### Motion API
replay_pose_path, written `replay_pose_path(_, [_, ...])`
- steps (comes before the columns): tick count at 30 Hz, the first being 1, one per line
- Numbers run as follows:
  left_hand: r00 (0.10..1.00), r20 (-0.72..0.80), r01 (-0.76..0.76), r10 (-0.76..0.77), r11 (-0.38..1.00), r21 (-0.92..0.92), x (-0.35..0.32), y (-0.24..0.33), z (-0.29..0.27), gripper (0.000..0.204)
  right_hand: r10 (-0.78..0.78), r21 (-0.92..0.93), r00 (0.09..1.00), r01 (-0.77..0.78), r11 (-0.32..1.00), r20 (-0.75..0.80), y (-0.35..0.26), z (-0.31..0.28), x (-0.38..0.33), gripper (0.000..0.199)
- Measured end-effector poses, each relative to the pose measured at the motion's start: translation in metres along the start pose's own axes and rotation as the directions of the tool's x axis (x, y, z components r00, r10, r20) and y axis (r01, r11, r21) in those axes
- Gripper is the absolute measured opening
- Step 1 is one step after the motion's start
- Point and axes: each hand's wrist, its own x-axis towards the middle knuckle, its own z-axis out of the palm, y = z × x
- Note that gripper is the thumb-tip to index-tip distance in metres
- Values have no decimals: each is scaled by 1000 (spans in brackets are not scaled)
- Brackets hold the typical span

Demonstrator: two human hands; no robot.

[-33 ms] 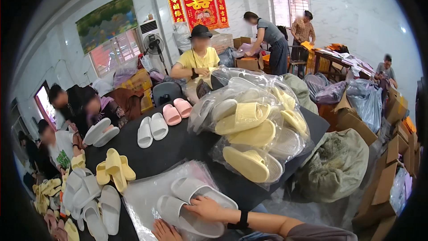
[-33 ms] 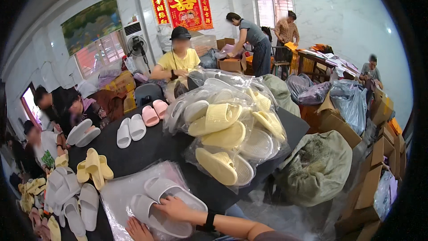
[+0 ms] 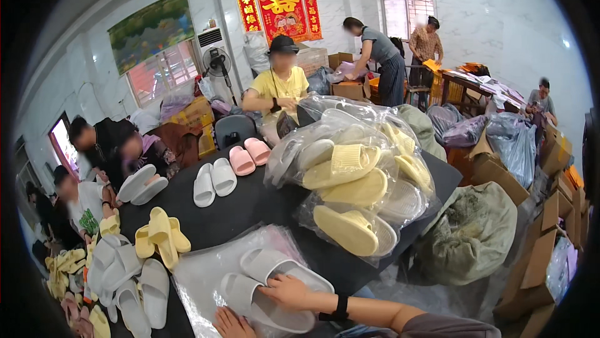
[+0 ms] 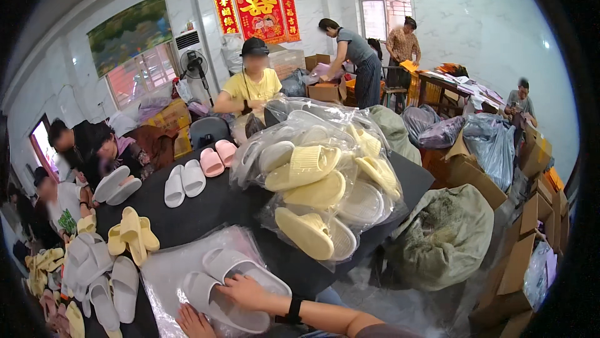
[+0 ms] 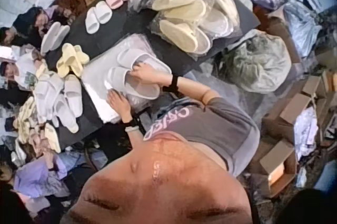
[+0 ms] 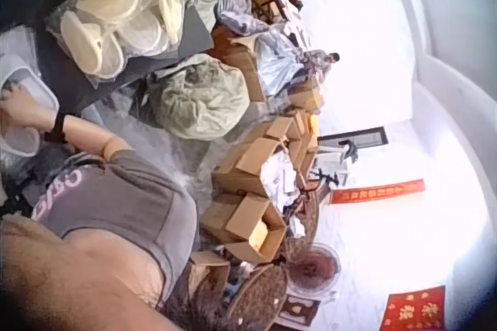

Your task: The person places pairs of yellow and white plastic slippers into clear plastic bags on a table. The person repeatedly picks up slippers, inserts them into bags, and sets the packaged pairs aside. Other people are visible in the background performing similar tasks.

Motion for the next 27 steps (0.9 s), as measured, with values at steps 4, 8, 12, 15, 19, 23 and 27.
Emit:
replay_pose_path(4, [999, 28, 24, -25, 999, 38, 3, 8, -7, 55, 10, 36, 1000, -9, 999, -29, -9, -29, 7, 43])
replay_pose_path(8, [1000, -5, -9, 9, 999, 52, 0, 10, -8, 56, 17, 177, 984, 14, 984, -175, -21, -70, 17, 39])
replay_pose_path(12, [999, 7, -47, 47, 994, 96, -3, 3, -5, 63, 10, 234, 965, 54, 971, -263, -39, -92, 22, 43])
replay_pose_path(15, [990, -7, -142, 143, 987, 70, -10, -16, 18, 74, -7, 272, 957, 90, 958, -290, -47, -84, 25, 46])
replay_pose_path(19, [995, -80, -91, 62, 893, -441, -26, -85, 100, 79, -10, 296, 989, 54, 954, -150, -51, -28, 32, 51])
replay_pose_path(23, [999, -6, -36, 35, 991, -129, 3, -26, 28, 63, -3, 236, 996, 25, 971, -93, -27, 26, 28, 55])
replay_pose_path(27, [977, 61, 207, -205, 832, -515, -2, -29, -3, 51, -68, 337, 996, 47, 940, 51, -22, 16, 31, 58])
